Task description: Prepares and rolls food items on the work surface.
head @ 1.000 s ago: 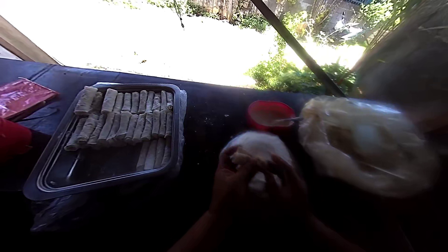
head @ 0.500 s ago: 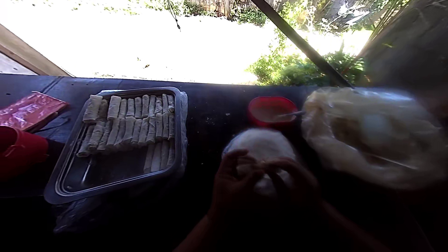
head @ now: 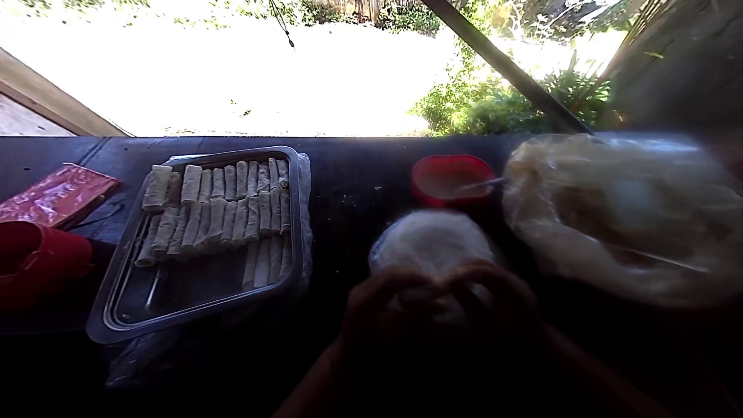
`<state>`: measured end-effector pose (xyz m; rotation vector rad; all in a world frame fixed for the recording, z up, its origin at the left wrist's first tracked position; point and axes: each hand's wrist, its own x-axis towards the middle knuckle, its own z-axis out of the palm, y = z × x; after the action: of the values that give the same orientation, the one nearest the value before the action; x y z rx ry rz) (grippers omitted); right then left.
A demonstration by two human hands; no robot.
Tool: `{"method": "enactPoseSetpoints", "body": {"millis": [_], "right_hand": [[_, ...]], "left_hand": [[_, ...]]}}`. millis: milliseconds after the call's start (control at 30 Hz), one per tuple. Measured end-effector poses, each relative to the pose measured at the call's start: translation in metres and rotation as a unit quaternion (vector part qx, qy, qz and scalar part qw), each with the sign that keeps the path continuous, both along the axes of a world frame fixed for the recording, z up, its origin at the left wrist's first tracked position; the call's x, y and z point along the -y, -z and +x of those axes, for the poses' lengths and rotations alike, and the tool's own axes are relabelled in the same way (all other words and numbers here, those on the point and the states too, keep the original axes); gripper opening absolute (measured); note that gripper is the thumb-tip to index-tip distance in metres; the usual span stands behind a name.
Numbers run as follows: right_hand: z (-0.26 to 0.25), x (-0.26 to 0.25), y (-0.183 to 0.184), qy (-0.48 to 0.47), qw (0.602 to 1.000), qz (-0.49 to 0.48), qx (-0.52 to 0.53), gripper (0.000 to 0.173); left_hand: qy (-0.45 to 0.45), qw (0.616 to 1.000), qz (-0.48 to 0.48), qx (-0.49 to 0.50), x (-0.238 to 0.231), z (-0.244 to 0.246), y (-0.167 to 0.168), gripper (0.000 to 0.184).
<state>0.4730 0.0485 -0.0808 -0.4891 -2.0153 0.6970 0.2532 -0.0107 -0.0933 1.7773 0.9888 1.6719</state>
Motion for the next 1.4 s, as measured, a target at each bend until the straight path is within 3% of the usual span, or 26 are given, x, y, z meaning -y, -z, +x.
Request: {"method": "enactPoseSetpoints", "body": {"millis": [167, 333, 700, 800, 933, 1133, 1267, 1400], "right_hand": [[0.001, -0.004, 0.001, 0.005, 0.999, 0.018, 0.033, 0.015], [0.001, -0.008, 0.001, 0.008, 0.998, 0.014, 0.061, 0.014], [0.005, -0.017, -0.004, -0.021, 0.996, -0.045, 0.072, 0.023], [0.004, -0.019, -0.005, -0.031, 0.996, -0.062, 0.064, 0.030], [0.010, -0.026, -0.003, -0.050, 0.993, -0.099, 0.031, 0.041], [0.026, -0.038, 0.002, 0.018, 0.994, -0.107, 0.019, 0.045], [0.035, -0.043, 0.017, 0.079, 0.993, -0.072, 0.043, 0.042], [0.039, -0.047, 0.037, 0.124, 0.989, -0.037, 0.068, 0.043]], "left_hand": [[-0.048, 0.980, 0.002, -0.194, -0.001, -0.009, -0.016, 0.022], [-0.031, 0.969, -0.077, -0.232, -0.004, -0.005, -0.024, 0.034], [-0.048, 0.960, -0.092, -0.258, -0.006, 0.004, -0.021, 0.024], [-0.041, 0.970, -0.123, -0.205, -0.004, 0.005, -0.019, 0.024], [0.016, 0.977, -0.212, -0.030, -0.002, 0.004, -0.020, 0.028], [0.009, 0.906, -0.330, 0.264, 0.002, -0.014, -0.024, 0.026], [-0.041, 0.881, -0.328, 0.339, 0.002, -0.032, -0.027, 0.022], [-0.157, 0.894, -0.278, 0.314, 0.001, -0.073, -0.040, 0.021]]}}
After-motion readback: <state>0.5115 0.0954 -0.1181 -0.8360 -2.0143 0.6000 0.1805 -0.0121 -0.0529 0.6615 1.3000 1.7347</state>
